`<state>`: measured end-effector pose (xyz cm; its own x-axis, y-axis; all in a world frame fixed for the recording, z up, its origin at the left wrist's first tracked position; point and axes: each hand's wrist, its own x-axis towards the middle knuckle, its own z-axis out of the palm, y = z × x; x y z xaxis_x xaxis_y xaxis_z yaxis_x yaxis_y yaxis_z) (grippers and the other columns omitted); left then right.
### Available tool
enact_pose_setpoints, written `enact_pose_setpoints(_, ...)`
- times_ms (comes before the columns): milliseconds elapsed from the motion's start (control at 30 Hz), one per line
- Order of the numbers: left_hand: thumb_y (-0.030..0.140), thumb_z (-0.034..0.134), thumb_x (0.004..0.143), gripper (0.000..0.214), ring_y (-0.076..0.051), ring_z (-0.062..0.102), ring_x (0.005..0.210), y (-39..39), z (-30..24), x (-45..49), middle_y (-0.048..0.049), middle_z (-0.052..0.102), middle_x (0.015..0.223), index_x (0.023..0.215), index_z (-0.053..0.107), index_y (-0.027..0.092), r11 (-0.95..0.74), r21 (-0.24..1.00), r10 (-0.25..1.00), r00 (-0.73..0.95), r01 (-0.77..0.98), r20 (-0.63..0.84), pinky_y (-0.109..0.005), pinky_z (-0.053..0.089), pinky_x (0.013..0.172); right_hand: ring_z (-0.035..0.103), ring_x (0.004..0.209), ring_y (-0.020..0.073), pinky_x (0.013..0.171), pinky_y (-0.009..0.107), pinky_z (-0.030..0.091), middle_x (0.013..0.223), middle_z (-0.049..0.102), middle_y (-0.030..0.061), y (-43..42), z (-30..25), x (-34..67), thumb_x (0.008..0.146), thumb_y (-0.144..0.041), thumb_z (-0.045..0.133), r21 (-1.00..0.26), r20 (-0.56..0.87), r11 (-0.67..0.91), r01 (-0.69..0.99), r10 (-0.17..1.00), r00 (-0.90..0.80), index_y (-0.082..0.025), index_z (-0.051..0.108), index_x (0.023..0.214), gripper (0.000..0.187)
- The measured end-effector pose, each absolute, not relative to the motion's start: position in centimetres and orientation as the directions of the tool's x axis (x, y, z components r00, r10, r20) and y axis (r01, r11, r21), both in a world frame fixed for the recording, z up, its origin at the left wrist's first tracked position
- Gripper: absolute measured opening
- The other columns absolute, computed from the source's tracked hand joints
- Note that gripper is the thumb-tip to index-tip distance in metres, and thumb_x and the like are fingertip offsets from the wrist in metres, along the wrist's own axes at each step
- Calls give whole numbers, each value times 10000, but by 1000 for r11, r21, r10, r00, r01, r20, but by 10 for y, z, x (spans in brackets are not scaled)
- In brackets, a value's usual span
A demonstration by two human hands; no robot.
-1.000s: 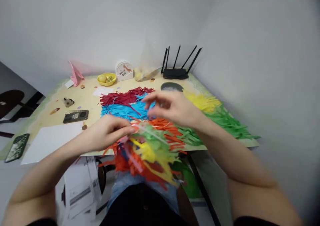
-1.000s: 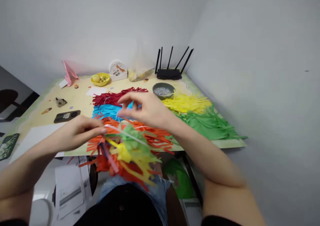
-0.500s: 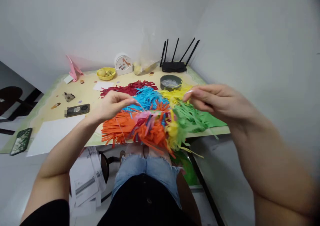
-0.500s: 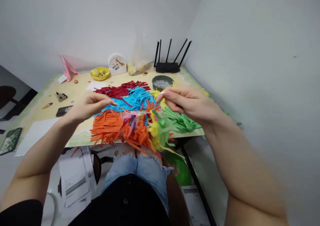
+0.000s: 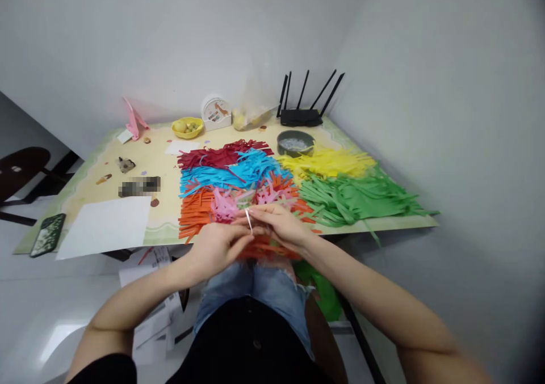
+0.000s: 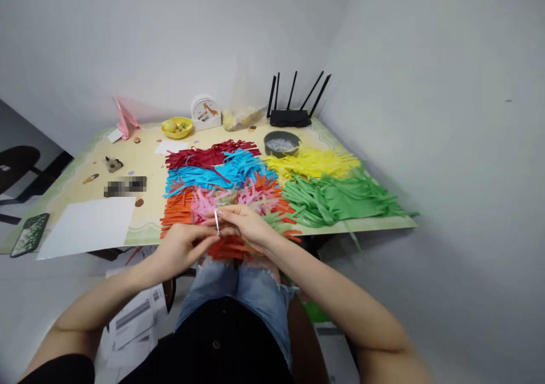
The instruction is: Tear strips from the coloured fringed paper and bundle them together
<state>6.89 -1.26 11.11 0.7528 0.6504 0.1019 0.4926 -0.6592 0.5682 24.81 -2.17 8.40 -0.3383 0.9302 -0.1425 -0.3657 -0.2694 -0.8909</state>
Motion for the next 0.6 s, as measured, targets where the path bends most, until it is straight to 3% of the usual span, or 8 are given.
enact_pose_setpoints(67, 295, 506, 996, 301, -165, 662, 633, -25, 98, 61, -70, 749, 745, 868, 753, 181, -739, 405, 621, 777, 537, 103, -247, 421, 569, 608, 576, 92, 595, 222, 525, 656, 659, -1, -16, 84, 251, 700, -571, 833, -881, -135, -258, -397, 941, -310, -159, 725, 843, 449)
enact_pose_setpoints(133, 283, 520, 997, 278, -176, 671, 652, -31, 105, 51, -70, 734, 733, 845, 727, 176, -825, 319, 528, 837, 466, 143, -254, 447, 574, 410, 430, 45, 447, 182, 374, 534, 489, -81, -9, 93, 260, 739, -596, 797, -911, -101, -215, -352, 944, -315, -157, 704, 860, 465)
enact_pose_setpoints(233, 254, 568, 984, 142, -176, 694, 815, -23, 138, 42, -63, 741, 877, 980, 690, 181, -859, 377, 490, 767, 345, 414, -276, 537, 759, 242, 419, 39, 412, 196, 195, 508, 377, -105, 1, 122, 273, 863, -617, 673, -996, -32, -66, -53, 880, -474, -133, 692, 866, 484)
enact_pose_setpoints(300, 256, 622, 953, 192, -197, 686, 1009, -4, 155, 47, -94, 723, 1078, 1130, 638, 184, -820, 481, 566, 569, 311, 597, -326, 537, 930, 325, 477, 53, 451, 212, 232, 580, 497, -54, 6, 148, 279, 930, -609, 587, -984, -2, 106, 143, 797, -604, -122, 688, 854, 503)
enact_pose_setpoints(333, 297, 668, 923, 330, -212, 670, 1086, 8, 158, 53, -110, 696, 1176, 1226, 596, 191, -811, 540, 559, 569, 225, 603, -343, 533, 966, 367, 513, 61, 478, 219, 261, 630, 548, -30, 7, 161, 280, 952, -603, 553, -961, 13, 188, 203, 763, -647, -124, 682, 838, 509)
enact_pose_setpoints(400, 360, 736, 853, 600, -241, 647, 1165, 33, 156, 70, -120, 663, 1263, 1380, 495, 204, -757, 651, 500, 685, 50, 529, -365, 537, 980, 432, 577, 75, 533, 230, 312, 703, 602, -4, 9, 184, 282, 978, -599, 503, -908, 44, 318, 274, 722, -691, -136, 670, 814, 519)
enact_pose_setpoints(433, 364, 735, 843, 606, -245, 650, 1146, 44, 153, 79, -110, 673, 1232, 1378, 502, 200, -726, 687, 475, 739, 22, 477, -366, 540, 965, 464, 608, 83, 562, 236, 337, 727, 618, 4, 9, 194, 283, 986, -597, 486, -879, 52, 365, 306, 712, -700, -140, 671, 813, 523)
enact_pose_setpoints(600, 368, 596, 888, 246, -194, 645, 838, 85, 149, 91, -49, 697, 884, 931, 681, 142, -698, 679, 453, 874, 227, 174, -311, 503, 806, 480, 608, 80, 567, 249, 353, 678, 580, -18, 5, 230, 330, 965, -633, 491, -688, -13, 443, 575, 785, -620, -161, 720, 831, 541)
